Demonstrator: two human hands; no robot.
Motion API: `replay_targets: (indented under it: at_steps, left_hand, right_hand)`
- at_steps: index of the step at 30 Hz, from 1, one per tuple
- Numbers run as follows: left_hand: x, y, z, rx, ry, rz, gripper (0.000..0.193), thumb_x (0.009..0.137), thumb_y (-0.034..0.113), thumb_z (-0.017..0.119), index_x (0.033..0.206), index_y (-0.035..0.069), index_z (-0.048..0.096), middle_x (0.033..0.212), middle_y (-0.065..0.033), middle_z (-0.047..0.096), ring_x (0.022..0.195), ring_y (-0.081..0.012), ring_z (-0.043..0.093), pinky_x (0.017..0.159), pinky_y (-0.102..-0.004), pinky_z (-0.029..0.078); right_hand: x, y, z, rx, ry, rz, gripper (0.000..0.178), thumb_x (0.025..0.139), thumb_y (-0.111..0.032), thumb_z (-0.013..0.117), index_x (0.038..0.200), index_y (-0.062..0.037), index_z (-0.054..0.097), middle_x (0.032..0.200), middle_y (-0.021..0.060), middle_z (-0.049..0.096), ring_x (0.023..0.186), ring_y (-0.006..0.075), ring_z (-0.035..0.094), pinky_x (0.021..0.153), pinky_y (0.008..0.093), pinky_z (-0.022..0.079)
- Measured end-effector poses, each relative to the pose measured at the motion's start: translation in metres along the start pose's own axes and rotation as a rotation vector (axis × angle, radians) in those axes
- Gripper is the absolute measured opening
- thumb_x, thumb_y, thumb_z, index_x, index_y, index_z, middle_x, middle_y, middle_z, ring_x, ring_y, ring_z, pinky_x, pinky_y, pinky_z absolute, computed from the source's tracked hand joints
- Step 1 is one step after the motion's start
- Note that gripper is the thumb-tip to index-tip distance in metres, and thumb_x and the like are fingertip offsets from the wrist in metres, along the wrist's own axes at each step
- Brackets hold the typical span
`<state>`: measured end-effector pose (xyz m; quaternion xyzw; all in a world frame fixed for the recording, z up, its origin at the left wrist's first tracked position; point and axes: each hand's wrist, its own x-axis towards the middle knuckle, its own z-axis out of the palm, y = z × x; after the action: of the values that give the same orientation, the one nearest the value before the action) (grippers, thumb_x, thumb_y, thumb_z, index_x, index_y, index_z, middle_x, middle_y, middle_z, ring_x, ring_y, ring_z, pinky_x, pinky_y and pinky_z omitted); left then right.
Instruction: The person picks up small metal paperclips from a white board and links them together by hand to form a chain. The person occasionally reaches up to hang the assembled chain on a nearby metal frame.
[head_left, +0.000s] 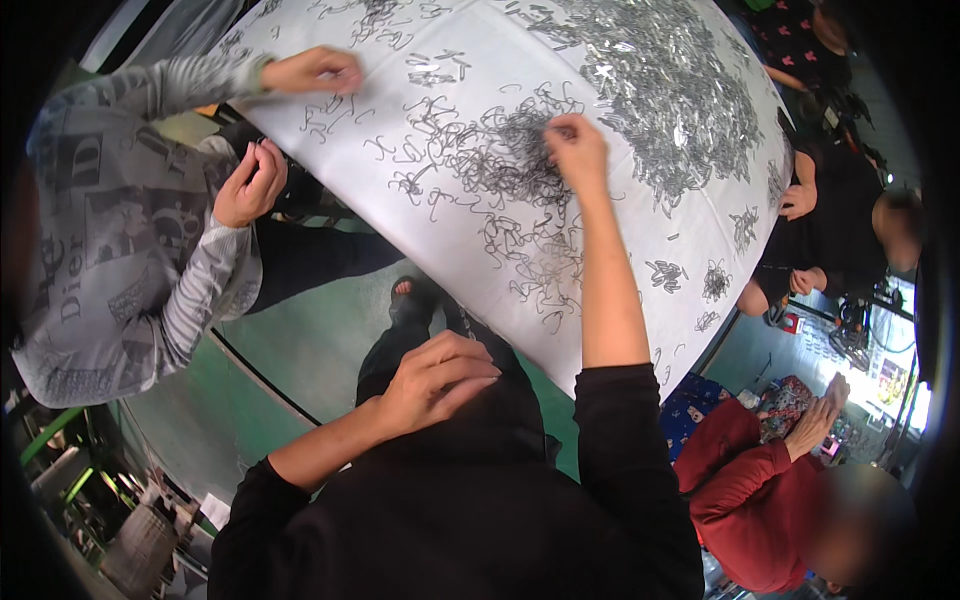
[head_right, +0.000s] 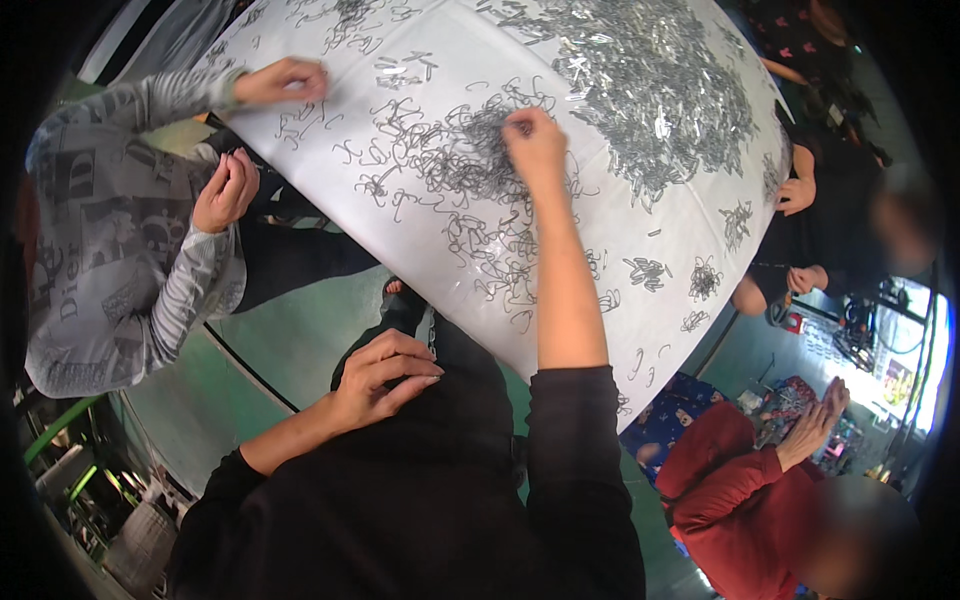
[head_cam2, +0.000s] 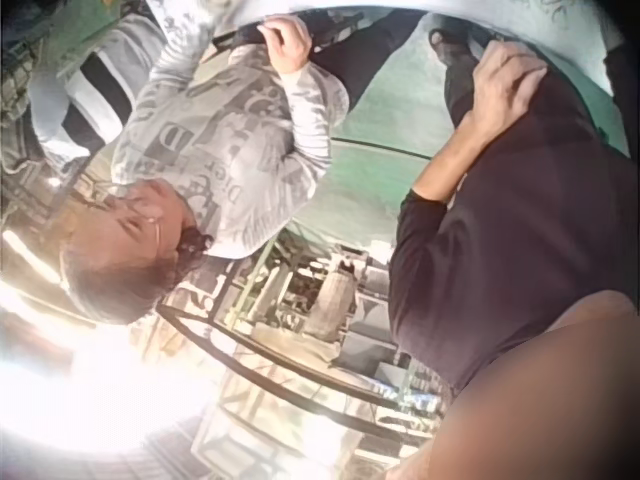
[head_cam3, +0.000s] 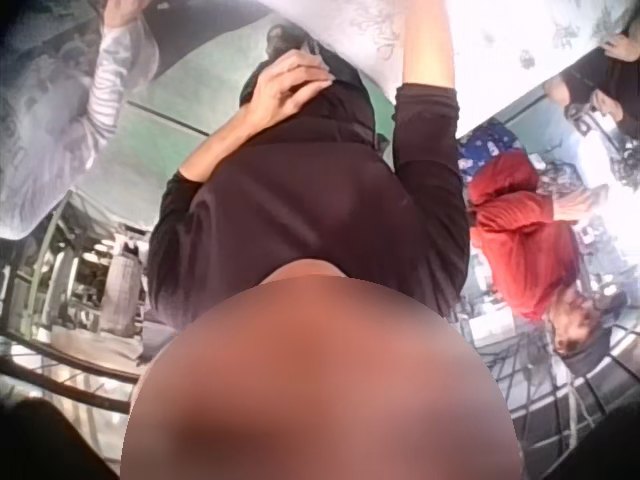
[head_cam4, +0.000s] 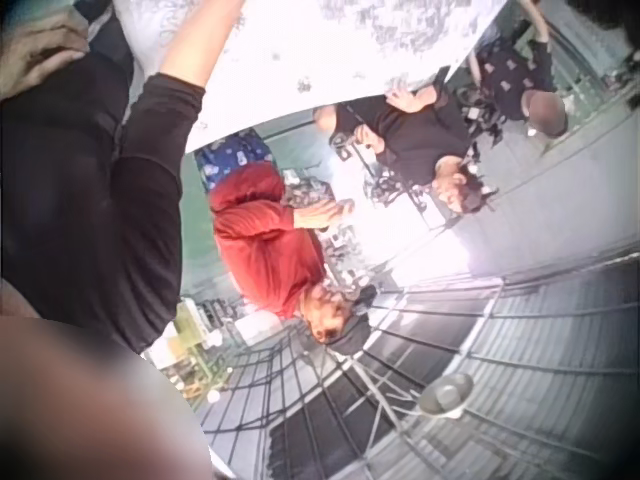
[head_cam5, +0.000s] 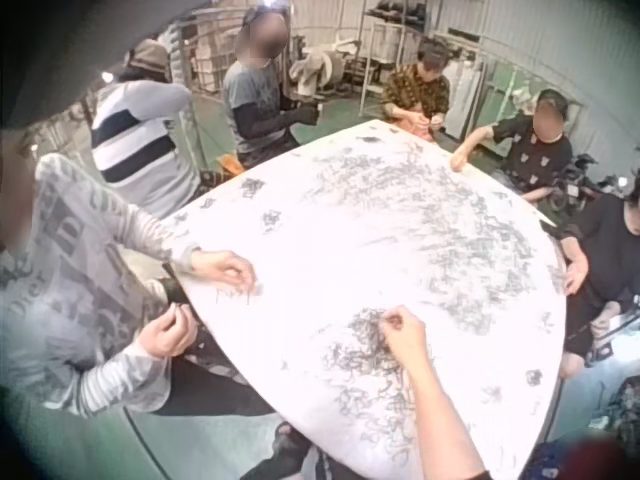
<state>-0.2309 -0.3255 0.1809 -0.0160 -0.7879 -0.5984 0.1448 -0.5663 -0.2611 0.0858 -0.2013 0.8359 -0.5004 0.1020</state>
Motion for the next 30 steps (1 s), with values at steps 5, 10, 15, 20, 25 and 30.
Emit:
replay_targets:
  at_steps: [5, 10, 15, 20, 25, 30]
  left_hand:
    - [-0.005, -0.006, 0.000, 0.001, -0.017, -0.025, 0.018, 0.076, 0.001, 0.075, 0.093, 0.005, 0.070, 0.095, -0.0056, 0.063, 0.082, -0.0211, 0.061, 0.068, -0.0319, 0.050]
    - [-0.005, -0.009, -0.001, 0.001, -0.056, -0.008, 0.017, 0.077, 0.002, 0.074, 0.093, 0.006, 0.070, 0.096, -0.0048, 0.063, 0.081, -0.0208, 0.061, 0.068, -0.0323, 0.050]
    - [-0.005, -0.010, -0.002, 0.011, -0.091, 0.012, 0.017, 0.077, 0.002, 0.074, 0.093, 0.006, 0.070, 0.096, -0.0053, 0.063, 0.082, -0.0219, 0.061, 0.069, -0.0326, 0.050]
    - [-0.007, -0.009, -0.003, 0.009, -0.085, 0.017, 0.018, 0.076, 0.002, 0.075, 0.093, 0.006, 0.070, 0.091, -0.0067, 0.064, 0.081, -0.0233, 0.062, 0.070, -0.0330, 0.051]
    - [-0.010, -0.010, -0.003, 0.004, -0.067, 0.021, 0.018, 0.076, 0.002, 0.075, 0.093, 0.006, 0.071, 0.089, -0.0074, 0.065, 0.081, -0.0239, 0.063, 0.071, -0.0336, 0.051]
    - [-0.013, -0.010, 0.000, 0.022, -0.079, 0.022, 0.018, 0.076, 0.002, 0.075, 0.093, 0.006, 0.070, 0.089, -0.0070, 0.066, 0.082, -0.0240, 0.063, 0.072, -0.0336, 0.051]
  right_hand:
    - [0.007, -0.011, -0.020, 0.028, -0.102, 0.174, 0.016, 0.081, 0.002, 0.068, 0.097, -0.0004, 0.067, 0.081, 0.0057, 0.065, 0.059, 0.0105, 0.062, 0.052, 0.0241, 0.050]
    - [0.012, -0.022, -0.021, 0.059, -0.079, 0.146, 0.016, 0.084, -0.001, 0.067, 0.100, -0.0002, 0.067, 0.079, 0.0062, 0.066, 0.061, 0.0117, 0.065, 0.052, 0.0220, 0.050]
    - [0.008, -0.013, -0.032, 0.308, -0.056, 0.204, 0.021, 0.088, -0.003, 0.066, 0.109, 0.0014, 0.063, 0.086, 0.0071, 0.068, 0.069, 0.0127, 0.067, 0.056, 0.0215, 0.052]
    - [-0.004, 0.022, -0.048, -0.183, 0.092, 0.089, 0.030, 0.087, -0.014, 0.067, 0.116, -0.0068, 0.061, 0.096, 0.0129, 0.067, 0.083, 0.0239, 0.067, 0.070, 0.0332, 0.054]
    - [-0.047, 0.040, -0.035, -0.439, -0.042, 0.134, 0.028, 0.082, -0.025, 0.072, 0.108, -0.0154, 0.065, 0.100, 0.0091, 0.063, 0.090, 0.0282, 0.063, 0.080, 0.0395, 0.050]
    - [-0.111, 0.021, -0.007, -0.561, -0.222, -0.086, 0.018, 0.082, -0.029, 0.072, 0.093, -0.0148, 0.070, 0.092, 0.0064, 0.063, 0.088, 0.0268, 0.063, 0.078, 0.0397, 0.049]
